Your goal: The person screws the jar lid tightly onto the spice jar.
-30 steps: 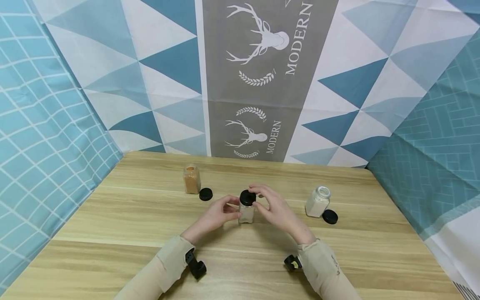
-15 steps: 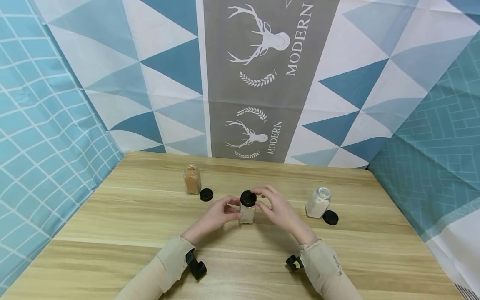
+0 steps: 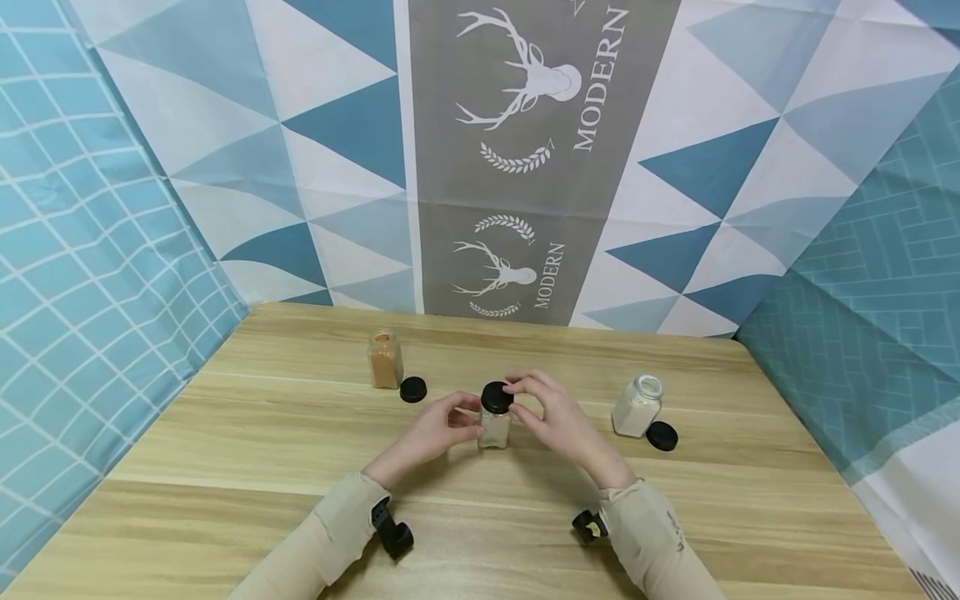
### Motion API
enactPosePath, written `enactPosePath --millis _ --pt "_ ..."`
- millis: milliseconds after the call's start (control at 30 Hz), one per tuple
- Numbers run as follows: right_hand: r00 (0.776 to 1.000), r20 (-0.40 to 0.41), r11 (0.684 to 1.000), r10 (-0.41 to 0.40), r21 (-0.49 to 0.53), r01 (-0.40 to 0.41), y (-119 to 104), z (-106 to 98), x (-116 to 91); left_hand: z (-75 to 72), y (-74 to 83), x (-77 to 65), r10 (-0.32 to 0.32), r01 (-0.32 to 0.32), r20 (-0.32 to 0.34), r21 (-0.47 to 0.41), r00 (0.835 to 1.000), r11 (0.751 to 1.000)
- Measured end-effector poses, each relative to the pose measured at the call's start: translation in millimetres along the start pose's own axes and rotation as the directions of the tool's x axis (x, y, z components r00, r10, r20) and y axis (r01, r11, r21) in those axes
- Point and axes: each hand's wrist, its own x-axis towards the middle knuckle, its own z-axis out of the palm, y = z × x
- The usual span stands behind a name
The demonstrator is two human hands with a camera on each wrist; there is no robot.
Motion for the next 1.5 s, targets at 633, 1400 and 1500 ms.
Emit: enactPosePath --millis 633,1400,1500 --pt "0.995 0.075 0.996 0.066 0.059 -0.07 -5.0 0.7 0.5 -6.6 41.4 -16.2 -0.003 0.003 0.011 -0.003 1.0 1.0" --pt "0.994 0.09 0.997 0.063 0.034 -0.066 -4.7 2.8 -1.7 -0.3 1.0 1.1 0.007 -0.007 0.001 0.011 1.0 1.0" --pt "0.993 0.086 0.996 0.077 0.042 -0.08 -6.4 3.0 -1.1 -0.9 -0.4 1.5 0.015 -0.015 0.004 0.021 1.0 1.0"
